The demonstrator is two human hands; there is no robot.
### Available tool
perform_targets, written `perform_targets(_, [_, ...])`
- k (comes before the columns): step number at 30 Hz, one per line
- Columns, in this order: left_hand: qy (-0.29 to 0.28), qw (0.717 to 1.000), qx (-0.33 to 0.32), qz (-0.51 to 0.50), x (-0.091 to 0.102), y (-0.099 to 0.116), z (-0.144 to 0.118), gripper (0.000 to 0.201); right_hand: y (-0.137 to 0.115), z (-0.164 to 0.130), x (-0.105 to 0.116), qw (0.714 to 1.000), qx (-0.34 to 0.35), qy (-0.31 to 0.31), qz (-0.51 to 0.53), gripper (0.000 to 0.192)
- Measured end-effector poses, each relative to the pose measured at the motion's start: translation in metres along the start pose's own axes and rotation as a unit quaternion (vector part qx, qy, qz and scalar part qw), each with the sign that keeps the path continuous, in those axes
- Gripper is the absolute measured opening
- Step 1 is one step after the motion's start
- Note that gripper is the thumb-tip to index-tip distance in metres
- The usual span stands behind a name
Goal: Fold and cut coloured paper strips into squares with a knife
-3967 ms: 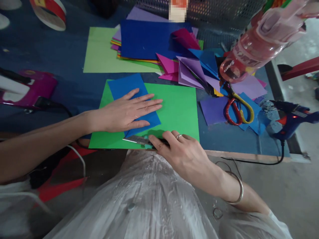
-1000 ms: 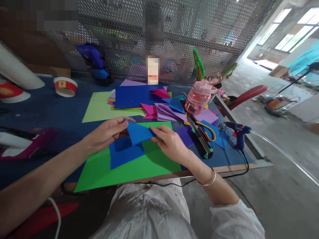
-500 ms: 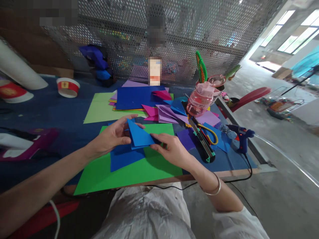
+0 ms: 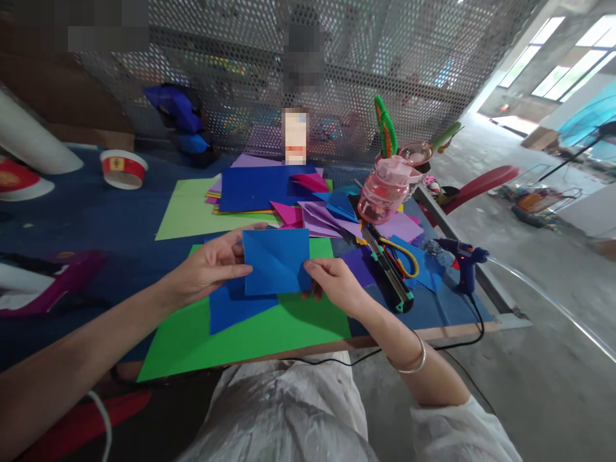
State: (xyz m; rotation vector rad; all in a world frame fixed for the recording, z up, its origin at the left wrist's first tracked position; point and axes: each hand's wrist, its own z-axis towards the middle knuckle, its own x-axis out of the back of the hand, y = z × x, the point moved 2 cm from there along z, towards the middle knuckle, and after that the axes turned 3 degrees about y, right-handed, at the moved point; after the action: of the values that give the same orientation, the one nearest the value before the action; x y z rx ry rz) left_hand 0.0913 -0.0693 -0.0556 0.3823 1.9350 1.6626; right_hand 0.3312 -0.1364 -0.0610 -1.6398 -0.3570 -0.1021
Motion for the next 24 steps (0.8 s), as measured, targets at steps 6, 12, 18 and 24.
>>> perform_targets(6, [-0.004, 1.0, 0.012, 0.001, -0.001, 0.001, -0.001, 0.091, 0.0, 0.0, -0.001, 1.0, 0.003, 0.006, 0.01, 0.057])
perform_targets(12, [0.0, 1.0, 0.008, 0.002, 0.0, 0.002, -0.001, 0.095, 0.0, 0.003, 0.002, 0.998, 0.031, 0.061, -0.005, 0.055])
perform_targets(18, [0.082, 0.994, -0.016, 0.064, 0.004, 0.001, 0.002, 0.063, -0.004, 0.006, 0.008, 0.994, 0.06, 0.093, -0.009, 0.046])
perform_targets(24, [0.123, 0.989, 0.028, 0.072, 0.013, -0.001, 0.005, 0.039, -0.007, 0.005, 0.009, 0.993, 0.076, 0.087, 0.005, 0.041])
